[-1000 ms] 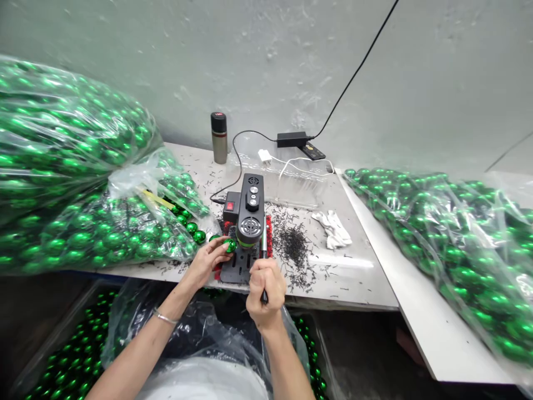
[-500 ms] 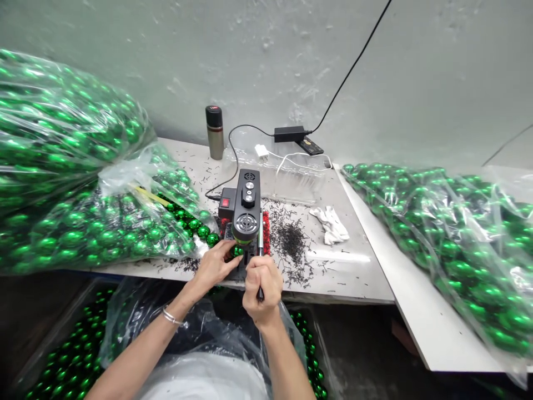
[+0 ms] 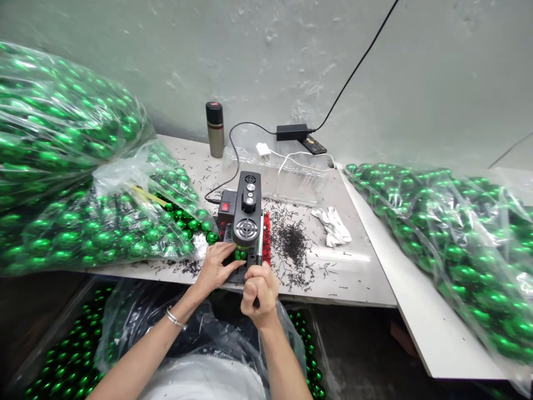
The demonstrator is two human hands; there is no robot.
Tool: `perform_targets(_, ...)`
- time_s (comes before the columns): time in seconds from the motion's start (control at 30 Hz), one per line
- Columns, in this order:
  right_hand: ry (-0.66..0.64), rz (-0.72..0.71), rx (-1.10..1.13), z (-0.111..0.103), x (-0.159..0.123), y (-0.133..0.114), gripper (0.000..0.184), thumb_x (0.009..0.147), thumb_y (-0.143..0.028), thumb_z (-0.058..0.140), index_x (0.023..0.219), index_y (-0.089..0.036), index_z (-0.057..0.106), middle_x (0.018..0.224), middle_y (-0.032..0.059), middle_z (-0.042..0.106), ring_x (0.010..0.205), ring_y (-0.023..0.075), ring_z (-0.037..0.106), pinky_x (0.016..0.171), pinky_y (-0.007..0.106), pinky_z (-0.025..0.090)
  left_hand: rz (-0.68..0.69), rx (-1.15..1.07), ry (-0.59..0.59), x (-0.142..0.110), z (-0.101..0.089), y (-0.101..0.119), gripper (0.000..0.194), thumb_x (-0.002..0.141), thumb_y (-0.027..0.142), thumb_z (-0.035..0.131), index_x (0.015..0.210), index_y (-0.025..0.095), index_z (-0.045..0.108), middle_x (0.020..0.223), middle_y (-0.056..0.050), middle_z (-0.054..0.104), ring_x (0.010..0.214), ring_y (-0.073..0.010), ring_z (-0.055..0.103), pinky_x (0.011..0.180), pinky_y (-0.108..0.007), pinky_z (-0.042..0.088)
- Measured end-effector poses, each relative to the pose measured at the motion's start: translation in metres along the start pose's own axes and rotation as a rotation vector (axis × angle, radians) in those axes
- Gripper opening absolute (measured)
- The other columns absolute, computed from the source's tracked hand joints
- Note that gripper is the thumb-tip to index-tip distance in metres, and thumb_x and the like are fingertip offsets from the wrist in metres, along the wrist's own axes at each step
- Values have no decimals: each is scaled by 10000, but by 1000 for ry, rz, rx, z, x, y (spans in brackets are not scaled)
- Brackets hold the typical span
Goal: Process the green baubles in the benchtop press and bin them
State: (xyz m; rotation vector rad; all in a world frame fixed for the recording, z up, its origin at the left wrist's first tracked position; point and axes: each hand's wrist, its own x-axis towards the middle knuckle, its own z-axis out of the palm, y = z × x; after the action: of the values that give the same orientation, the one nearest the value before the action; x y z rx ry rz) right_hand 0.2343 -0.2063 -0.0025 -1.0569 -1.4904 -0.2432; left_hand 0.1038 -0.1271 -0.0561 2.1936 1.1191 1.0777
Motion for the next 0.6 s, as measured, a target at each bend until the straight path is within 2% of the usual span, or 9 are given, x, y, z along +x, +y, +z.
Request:
perform_targets(0.23, 71, -49, -3, 12, -21, 20, 301, 1012, -253, 330, 739, -221, 454, 743, -13, 538, 664, 122, 569, 748, 359, 527, -37, -29, 1, 0, 1, 1, 325, 852, 369, 730, 1137, 213, 713, 1076, -103, 744, 1020, -269, 630, 922, -455, 485)
perform_targets(0.37, -24, -108, -37, 12, -23, 24, 289, 1004, -234, 354, 736, -214, 459, 739, -13, 530, 678, 127, 583, 716, 339, 510, -30, -41, -1, 0, 0, 1, 328, 854, 361, 729, 1143, 207, 705, 1080, -102, 741, 1019, -264, 632, 916, -449, 484)
perform_targets(0.47, -55, -95, -49, 9, -20, 19, 304, 999, -211, 351, 714, -213, 457, 728, -8, 537, 692, 135, 605, 717, 348, 513, -26, -42, 4, 2, 2, 1, 322, 851, 363, 731, 1129, 203, 704, 1053, -96, 742, 1000, -263, 636, 893, -443, 490)
perform_targets(0.6, 34, 12, 19, -1, 5, 0, 302, 978, -182, 404, 682, -206, 459, 690, -12, 537, 623, 122, 551, 677, 333, 492, -16, -58, 25, 2, 2, 2, 325, 852, 353, 732, 1132, 193, 694, 1037, -103, 736, 996, -271, 640, 896, -452, 500)
